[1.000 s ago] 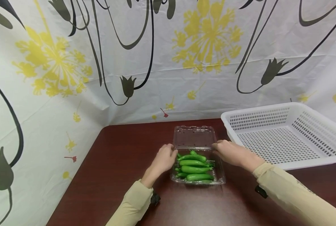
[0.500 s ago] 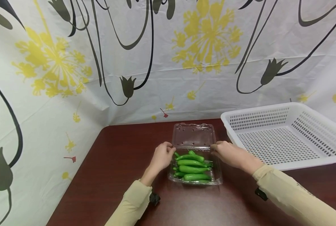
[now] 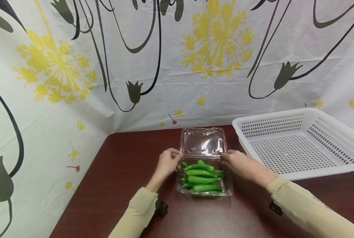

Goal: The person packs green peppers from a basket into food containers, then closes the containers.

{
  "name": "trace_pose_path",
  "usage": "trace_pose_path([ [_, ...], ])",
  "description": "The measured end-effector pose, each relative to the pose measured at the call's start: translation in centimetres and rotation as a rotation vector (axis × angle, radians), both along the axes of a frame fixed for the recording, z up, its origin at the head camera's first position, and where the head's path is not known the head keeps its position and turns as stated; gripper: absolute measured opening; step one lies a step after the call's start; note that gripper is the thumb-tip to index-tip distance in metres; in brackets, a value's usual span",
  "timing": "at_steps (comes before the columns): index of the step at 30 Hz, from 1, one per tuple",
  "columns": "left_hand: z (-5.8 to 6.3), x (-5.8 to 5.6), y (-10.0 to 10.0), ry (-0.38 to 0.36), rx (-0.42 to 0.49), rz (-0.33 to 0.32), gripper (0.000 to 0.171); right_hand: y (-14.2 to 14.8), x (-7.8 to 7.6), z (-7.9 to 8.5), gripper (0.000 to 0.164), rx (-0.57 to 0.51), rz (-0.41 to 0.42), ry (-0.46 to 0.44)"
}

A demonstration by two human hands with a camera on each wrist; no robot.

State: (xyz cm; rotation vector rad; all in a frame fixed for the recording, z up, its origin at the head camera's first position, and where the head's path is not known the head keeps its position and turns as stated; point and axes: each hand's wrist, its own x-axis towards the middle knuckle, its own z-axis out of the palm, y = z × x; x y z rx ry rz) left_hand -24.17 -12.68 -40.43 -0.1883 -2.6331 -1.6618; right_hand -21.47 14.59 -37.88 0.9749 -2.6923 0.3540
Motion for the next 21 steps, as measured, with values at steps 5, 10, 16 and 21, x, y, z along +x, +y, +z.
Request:
trace_pose_path([
  [5,0.02,-0.12,-0.23,-0.018,0.046,0.02,0.021,-0.24,0.1,-0.24,0.015,-0.02,-0.031,0.033],
  [10,-0.01,-0.17,-0.44,-0.016,0.058,0.015,0.02,-0.46,0.15,-0.47,0.018,-0.091,-0.082,0.029],
  [16,-0.18,-0.28,-0.57,-0.007,0.061,0.004,0.02,-0.68,0.26,-0.72,0.016,-0.191,-0.14,0.038],
  [21,-0.37,-0.32,-0.56,-0.005,0.071,-0.014,0.02,-0.7,0.36,-0.88,0.024,-0.242,-0.21,0.073],
])
